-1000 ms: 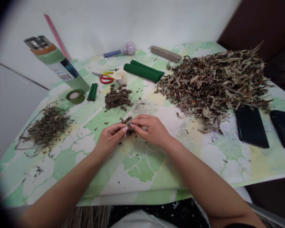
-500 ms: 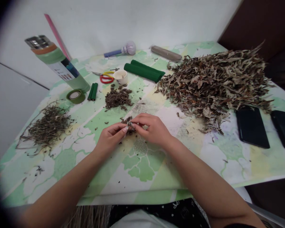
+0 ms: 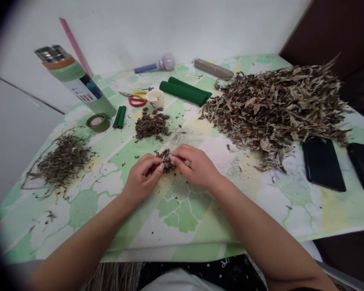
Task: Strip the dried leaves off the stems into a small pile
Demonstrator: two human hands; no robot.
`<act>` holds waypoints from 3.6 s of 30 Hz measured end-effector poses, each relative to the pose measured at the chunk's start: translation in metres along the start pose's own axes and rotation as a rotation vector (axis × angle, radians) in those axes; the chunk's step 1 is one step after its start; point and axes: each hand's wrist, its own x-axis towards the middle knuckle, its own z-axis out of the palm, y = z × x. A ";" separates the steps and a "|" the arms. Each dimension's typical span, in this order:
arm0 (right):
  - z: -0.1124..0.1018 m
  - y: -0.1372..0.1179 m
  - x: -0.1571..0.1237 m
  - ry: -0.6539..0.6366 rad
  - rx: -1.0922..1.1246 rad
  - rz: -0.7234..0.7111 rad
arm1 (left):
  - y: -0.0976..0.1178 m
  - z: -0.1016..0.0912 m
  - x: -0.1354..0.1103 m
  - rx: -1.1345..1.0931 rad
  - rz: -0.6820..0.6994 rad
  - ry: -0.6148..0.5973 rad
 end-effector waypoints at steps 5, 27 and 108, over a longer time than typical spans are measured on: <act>-0.001 -0.001 0.000 -0.086 0.008 -0.023 | 0.000 0.001 -0.001 0.010 -0.002 -0.024; 0.002 0.001 -0.001 -0.029 -0.046 -0.065 | 0.000 0.002 0.000 0.015 -0.032 -0.011; -0.001 -0.011 -0.001 -0.159 0.455 0.550 | -0.001 -0.007 0.000 0.013 0.194 0.084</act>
